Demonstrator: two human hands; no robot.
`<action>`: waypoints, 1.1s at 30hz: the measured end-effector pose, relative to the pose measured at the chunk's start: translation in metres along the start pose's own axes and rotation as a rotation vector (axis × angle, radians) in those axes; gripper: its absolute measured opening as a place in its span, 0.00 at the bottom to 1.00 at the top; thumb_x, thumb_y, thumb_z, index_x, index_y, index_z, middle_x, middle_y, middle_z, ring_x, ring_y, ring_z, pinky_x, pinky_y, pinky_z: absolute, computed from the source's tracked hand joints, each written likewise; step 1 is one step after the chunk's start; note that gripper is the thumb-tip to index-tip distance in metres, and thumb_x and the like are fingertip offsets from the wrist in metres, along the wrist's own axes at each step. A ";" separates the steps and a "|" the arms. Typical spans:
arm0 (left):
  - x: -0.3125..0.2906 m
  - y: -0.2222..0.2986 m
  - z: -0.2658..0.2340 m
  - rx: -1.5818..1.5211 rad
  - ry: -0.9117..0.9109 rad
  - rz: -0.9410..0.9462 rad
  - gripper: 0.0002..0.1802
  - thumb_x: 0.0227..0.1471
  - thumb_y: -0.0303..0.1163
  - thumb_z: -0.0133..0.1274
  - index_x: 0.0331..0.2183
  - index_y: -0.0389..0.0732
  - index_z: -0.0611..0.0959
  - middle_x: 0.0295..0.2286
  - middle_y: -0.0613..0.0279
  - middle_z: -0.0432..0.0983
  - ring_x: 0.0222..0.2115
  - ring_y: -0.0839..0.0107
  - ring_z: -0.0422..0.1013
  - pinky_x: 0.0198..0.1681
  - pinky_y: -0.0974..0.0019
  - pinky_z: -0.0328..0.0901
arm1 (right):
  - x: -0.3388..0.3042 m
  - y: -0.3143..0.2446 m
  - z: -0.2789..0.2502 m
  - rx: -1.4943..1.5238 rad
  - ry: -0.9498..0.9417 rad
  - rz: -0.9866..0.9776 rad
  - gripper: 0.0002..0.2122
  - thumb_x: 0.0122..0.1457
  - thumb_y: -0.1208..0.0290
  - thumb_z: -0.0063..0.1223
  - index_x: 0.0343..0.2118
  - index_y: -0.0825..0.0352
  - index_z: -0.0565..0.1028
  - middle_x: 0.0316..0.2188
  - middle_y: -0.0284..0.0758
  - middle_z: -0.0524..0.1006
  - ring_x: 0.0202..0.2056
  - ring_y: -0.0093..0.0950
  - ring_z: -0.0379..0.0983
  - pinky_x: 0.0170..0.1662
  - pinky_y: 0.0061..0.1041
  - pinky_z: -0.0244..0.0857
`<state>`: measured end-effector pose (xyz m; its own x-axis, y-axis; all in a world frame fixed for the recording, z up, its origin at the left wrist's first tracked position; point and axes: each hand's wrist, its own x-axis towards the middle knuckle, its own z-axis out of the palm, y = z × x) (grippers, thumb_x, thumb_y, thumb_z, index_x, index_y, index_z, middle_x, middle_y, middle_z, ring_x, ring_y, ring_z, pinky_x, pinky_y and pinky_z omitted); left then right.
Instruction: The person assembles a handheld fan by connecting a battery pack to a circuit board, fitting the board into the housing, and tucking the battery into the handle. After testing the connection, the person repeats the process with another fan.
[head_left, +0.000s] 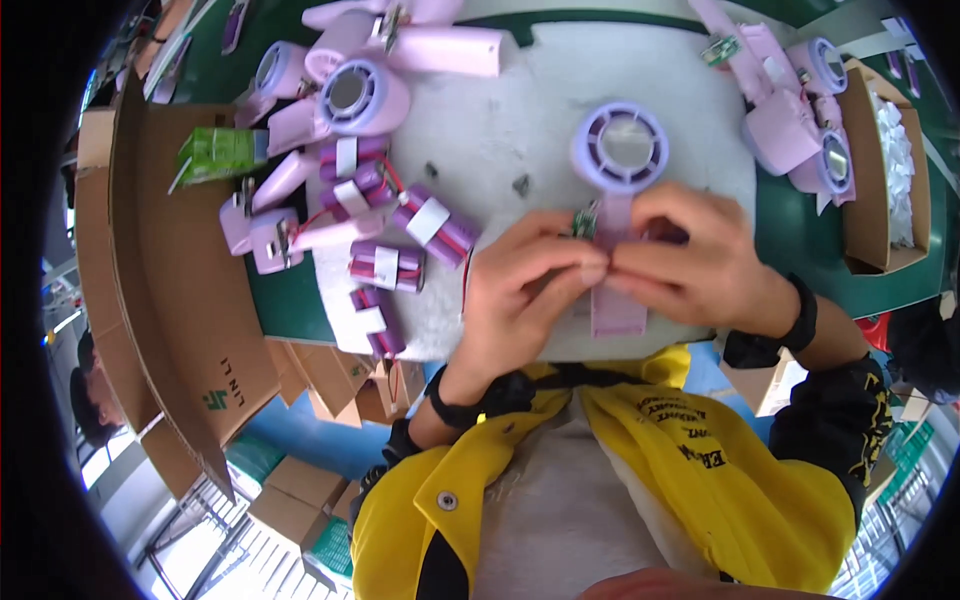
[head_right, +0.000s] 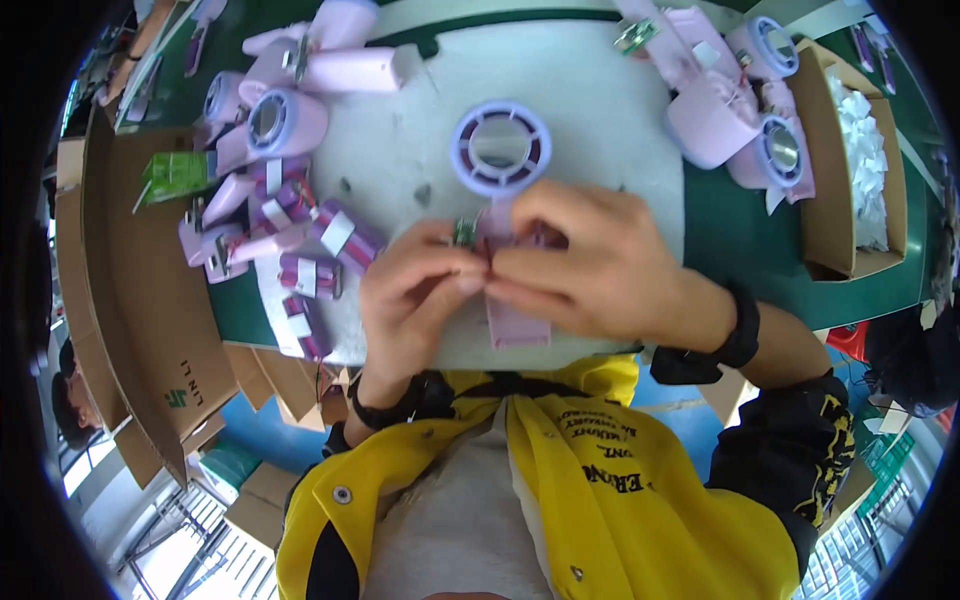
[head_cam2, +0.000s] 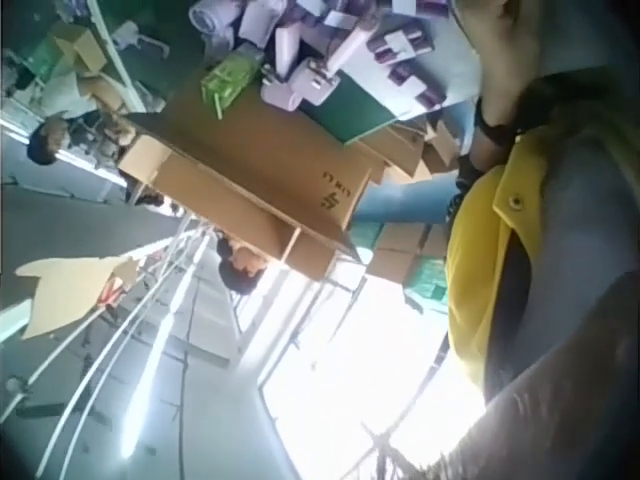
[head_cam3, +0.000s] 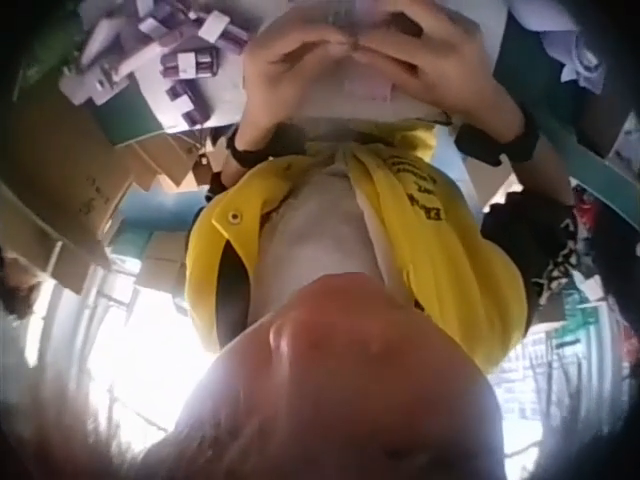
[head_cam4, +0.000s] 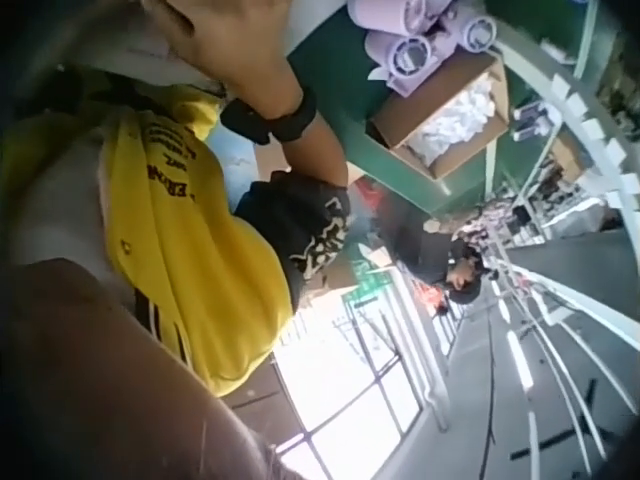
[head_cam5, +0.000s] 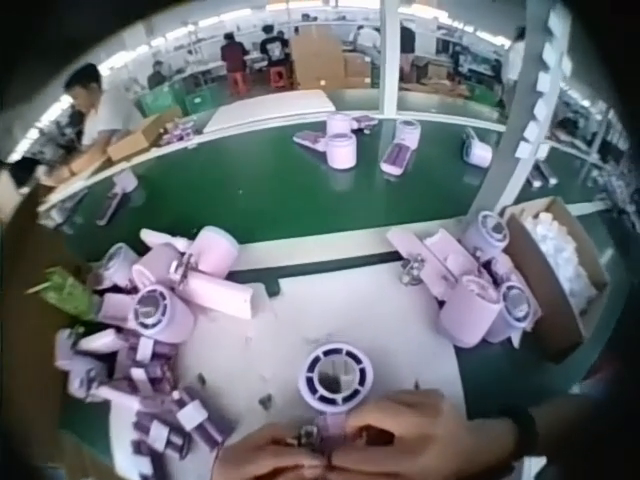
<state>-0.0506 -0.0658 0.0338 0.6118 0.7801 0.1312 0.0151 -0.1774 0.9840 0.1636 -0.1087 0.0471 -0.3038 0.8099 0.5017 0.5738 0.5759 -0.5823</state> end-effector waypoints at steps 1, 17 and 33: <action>0.001 0.000 -0.002 0.020 -0.021 0.004 0.09 0.49 0.20 0.61 0.35 0.37 0.85 0.35 0.58 0.76 0.31 0.71 0.74 0.33 0.71 0.67 | 0.001 0.002 -0.001 -0.030 0.004 -0.007 0.09 0.43 0.72 0.69 0.28 0.64 0.80 0.30 0.35 0.71 0.22 0.26 0.71 0.24 0.23 0.67; -0.008 -0.005 0.003 -0.439 0.004 -0.169 0.28 0.47 0.11 0.58 0.51 0.35 0.76 0.45 0.57 0.73 0.45 0.72 0.71 0.47 0.72 0.66 | -0.010 0.011 0.003 0.167 -0.037 0.061 0.09 0.42 0.77 0.68 0.28 0.64 0.80 0.28 0.33 0.72 0.21 0.26 0.71 0.22 0.25 0.66; -0.020 -0.006 -0.017 -0.197 0.071 -0.135 0.23 0.44 0.10 0.60 0.45 0.33 0.82 0.42 0.56 0.75 0.39 0.70 0.73 0.42 0.68 0.70 | -0.010 0.006 0.027 0.227 -0.041 0.083 0.05 0.49 0.71 0.62 0.22 0.62 0.76 0.29 0.30 0.72 0.20 0.30 0.72 0.22 0.30 0.66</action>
<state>-0.0763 -0.0695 0.0269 0.5573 0.8303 -0.0014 -0.0662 0.0460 0.9967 0.1502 -0.1105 0.0213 -0.2961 0.8565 0.4228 0.4139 0.5140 -0.7513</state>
